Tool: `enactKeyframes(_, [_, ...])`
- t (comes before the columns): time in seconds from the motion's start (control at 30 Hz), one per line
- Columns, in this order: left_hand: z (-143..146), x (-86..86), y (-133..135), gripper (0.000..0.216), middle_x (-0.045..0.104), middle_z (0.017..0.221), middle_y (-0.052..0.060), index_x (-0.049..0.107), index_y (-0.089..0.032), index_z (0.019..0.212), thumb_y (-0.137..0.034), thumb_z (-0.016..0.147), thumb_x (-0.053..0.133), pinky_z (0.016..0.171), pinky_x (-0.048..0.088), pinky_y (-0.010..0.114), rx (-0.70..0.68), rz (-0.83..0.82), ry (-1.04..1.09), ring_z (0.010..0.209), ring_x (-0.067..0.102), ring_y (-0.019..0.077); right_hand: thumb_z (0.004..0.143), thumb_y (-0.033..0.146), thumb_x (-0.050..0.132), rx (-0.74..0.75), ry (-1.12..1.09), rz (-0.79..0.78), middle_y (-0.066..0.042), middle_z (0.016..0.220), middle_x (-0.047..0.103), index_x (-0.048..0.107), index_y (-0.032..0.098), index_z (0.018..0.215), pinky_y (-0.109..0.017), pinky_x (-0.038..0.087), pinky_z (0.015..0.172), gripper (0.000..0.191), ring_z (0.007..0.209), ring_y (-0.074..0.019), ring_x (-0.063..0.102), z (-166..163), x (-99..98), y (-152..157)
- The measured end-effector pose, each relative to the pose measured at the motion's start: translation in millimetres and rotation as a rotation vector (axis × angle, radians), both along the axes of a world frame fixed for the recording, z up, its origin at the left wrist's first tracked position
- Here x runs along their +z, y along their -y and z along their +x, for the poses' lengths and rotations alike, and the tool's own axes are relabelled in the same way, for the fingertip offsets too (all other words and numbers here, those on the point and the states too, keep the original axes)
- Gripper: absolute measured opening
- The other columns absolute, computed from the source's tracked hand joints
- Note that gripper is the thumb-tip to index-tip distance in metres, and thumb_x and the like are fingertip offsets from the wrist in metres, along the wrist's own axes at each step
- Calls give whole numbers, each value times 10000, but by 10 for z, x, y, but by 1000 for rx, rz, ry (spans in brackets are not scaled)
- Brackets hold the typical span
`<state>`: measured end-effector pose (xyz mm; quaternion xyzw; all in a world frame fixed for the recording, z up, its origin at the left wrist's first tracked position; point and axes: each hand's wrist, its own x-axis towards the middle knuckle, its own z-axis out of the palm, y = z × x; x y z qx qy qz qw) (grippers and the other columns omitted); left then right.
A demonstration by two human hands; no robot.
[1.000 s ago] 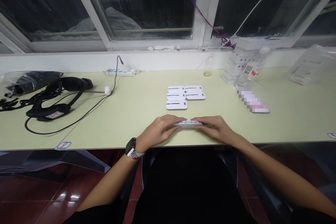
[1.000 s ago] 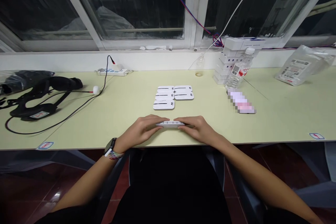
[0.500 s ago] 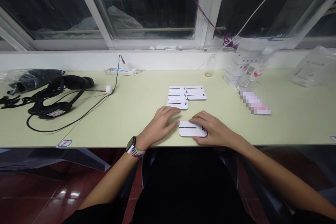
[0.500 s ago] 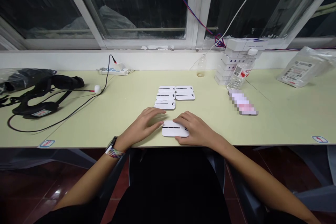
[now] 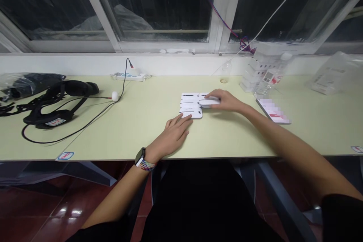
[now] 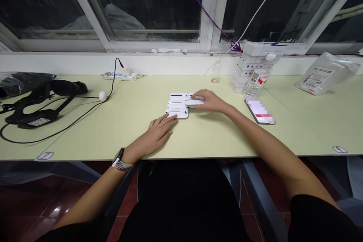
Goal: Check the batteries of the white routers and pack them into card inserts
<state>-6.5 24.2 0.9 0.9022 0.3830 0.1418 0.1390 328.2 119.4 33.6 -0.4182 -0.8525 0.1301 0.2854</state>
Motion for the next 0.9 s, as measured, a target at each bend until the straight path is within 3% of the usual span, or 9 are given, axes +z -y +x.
enactKeyframes(0.07, [-8,-9,-4,495,369,1826,36,489,-291,1661,-314,1186,354,1347,288,618,-5,5,-13,1724,220,355,851,267,778,-128,-10,-108,-103,1317,806,822,231,1236,-520,561,1101,390,1232,-351,727,65,-9,-402])
enactKeyframes(0.17, [-21,-20,-11,479,382,1819,39,517,-299,1638,-310,1185,361,1335,311,618,-4,26,-10,1718,236,363,830,235,778,-200,-18,-222,-90,1343,802,823,227,1203,-477,553,1124,375,1266,-336,722,91,-68,-824])
enactKeyframes(0.33, [-23,-28,-14,475,387,1816,46,523,-300,1631,-295,1184,362,1322,331,618,-8,42,-16,1711,255,367,859,226,744,-247,-25,-245,-111,1377,793,825,213,1237,-459,565,1118,387,1277,-327,726,100,-178,-1165])
enactKeyframes(0.63, [-21,-38,-8,471,392,1814,42,522,-296,1630,-307,1183,374,1339,312,625,-14,49,3,1715,244,362,897,248,734,-233,-12,-281,-115,1485,750,837,233,1328,-477,506,1207,444,1359,-336,700,150,-215,-1302])
enactKeyframes(0.8, [-20,-34,-9,471,397,1811,40,530,-306,1623,-301,1174,388,1336,318,638,-15,45,13,1714,252,366,918,256,726,-248,7,-265,-82,1512,738,848,261,1307,-476,496,1215,408,1399,-343,684,128,-201,-1230])
enactKeyframes(0.9, [-15,-27,-8,477,384,1818,42,522,-289,1627,-301,1175,371,1336,312,644,-11,37,-9,1717,238,368,995,268,637,-295,5,-189,-109,1634,636,812,219,1372,-499,433,1273,419,1503,-345,598,54,-217,-1119])
